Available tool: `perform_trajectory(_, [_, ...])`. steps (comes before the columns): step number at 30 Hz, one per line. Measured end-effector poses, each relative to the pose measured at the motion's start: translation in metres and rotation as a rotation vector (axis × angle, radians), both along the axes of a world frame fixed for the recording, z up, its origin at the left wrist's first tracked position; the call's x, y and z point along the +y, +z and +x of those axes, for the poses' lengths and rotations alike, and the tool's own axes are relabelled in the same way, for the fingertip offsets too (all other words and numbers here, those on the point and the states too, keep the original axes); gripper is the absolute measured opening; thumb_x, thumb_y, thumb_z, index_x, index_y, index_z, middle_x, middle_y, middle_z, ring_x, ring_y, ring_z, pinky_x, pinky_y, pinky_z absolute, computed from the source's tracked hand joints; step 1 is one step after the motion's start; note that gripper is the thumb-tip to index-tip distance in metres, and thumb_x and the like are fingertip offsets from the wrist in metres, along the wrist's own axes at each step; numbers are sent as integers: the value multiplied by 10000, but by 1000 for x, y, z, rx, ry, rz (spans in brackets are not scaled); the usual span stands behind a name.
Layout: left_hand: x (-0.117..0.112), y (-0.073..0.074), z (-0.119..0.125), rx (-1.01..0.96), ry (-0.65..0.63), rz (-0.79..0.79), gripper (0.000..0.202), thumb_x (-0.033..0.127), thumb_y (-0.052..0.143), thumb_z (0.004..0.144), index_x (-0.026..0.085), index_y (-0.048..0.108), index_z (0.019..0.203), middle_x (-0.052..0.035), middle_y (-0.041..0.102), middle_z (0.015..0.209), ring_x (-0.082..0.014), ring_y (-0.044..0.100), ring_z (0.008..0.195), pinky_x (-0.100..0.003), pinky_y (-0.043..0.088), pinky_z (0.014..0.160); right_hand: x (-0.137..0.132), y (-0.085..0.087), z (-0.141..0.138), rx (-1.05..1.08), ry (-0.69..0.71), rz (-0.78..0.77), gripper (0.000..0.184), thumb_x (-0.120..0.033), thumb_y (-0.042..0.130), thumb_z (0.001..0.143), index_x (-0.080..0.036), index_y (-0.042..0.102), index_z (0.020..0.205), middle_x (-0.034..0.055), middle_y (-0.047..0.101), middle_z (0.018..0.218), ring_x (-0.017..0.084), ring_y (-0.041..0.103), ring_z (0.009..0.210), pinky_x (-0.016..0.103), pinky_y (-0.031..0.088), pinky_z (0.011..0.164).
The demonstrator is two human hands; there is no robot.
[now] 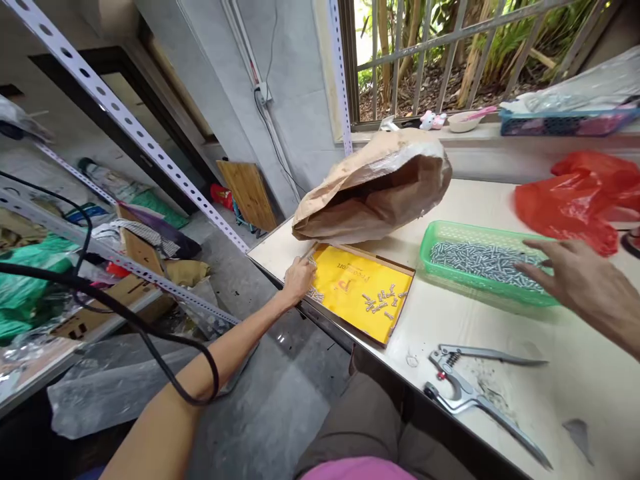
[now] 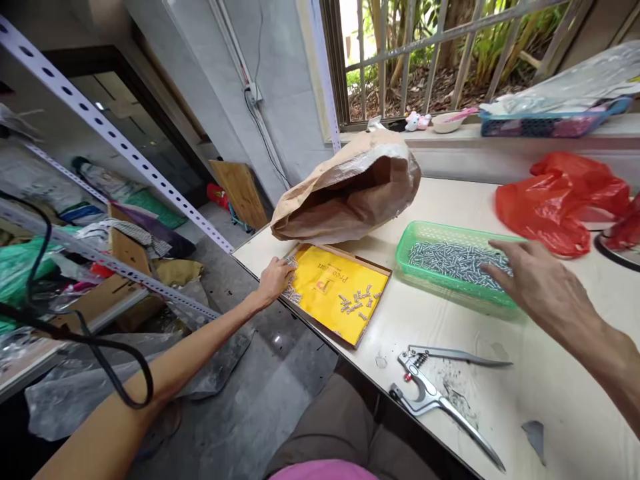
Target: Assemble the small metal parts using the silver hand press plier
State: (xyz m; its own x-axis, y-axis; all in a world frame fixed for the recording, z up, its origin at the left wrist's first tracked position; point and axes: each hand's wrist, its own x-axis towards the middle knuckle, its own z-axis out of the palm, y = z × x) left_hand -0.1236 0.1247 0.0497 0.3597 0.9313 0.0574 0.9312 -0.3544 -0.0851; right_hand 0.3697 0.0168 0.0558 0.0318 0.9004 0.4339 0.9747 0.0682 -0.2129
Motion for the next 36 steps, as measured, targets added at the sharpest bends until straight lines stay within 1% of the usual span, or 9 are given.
perform_trajectory(4, [22,-6,-7,56,-150,-83,254,163,454,872,186,698,806,-131,632,958,-254,487,1018,-322,453,767,-38,-41,-14,57,97,-25,445,-633,392,868,-338,593,1134,137,599,1119,316,605,968,449,482,721])
perform_trajectory(8, [37,-8,-3,72,-268,-155,247,116,456,850,160,657,714,-141,633,880,-256,505,1065,-313,459,804,-97,-66,-45,209,120,-113,340,-578,448,857,-364,631,1047,76,630,1121,293,641,969,460,533,780])
perform_trajectory(11, [45,-8,-3,74,-331,-175,245,95,449,845,148,635,695,-151,635,861,-259,505,1100,-319,458,839,-133,-72,-58,289,113,-172,339,-562,444,862,-342,653,1013,55,645,1085,278,656,949,441,554,793])
perform_trajectory(15, [41,-3,2,-27,-299,-116,189,140,474,847,142,637,751,-139,647,895,-246,547,1037,-326,443,884,-164,-62,-75,321,62,-243,305,-472,448,912,-292,628,1079,67,631,1109,233,649,964,375,539,819])
perform_trajectory(19, [-4,9,48,-457,-184,-138,189,296,510,858,164,644,847,-69,664,872,-175,592,807,-284,477,769,-174,-51,-96,341,54,-316,295,-398,416,949,-246,628,1085,78,623,1093,194,649,922,316,533,784])
perform_trajectory(23, [-91,11,124,-785,-105,-657,226,363,540,826,166,651,839,6,621,659,-96,531,523,-200,430,501,-175,-49,-112,283,92,-373,285,-337,436,951,-230,596,1160,84,609,1077,191,613,941,331,511,809])
perform_trajectory(26, [-140,-6,168,-823,-69,-891,203,334,557,799,158,654,823,42,540,524,-86,486,431,-184,375,411,-176,-49,-118,239,71,-382,263,-283,427,955,-215,593,1147,85,599,1031,195,588,927,347,497,810])
perform_trajectory(31, [-156,-34,192,-779,19,-937,226,348,562,797,146,663,815,54,500,474,-78,441,386,-176,334,366,-184,-51,-116,233,62,-372,261,-231,408,959,-196,579,1153,87,584,1005,206,566,952,357,484,815])
perform_trajectory(36, [-157,-34,193,-712,37,-919,285,412,594,793,143,682,832,50,500,454,-81,442,386,-178,323,372,-190,-55,-115,233,52,-355,272,-219,424,950,-221,549,1191,79,579,1022,216,553,967,368,476,815])
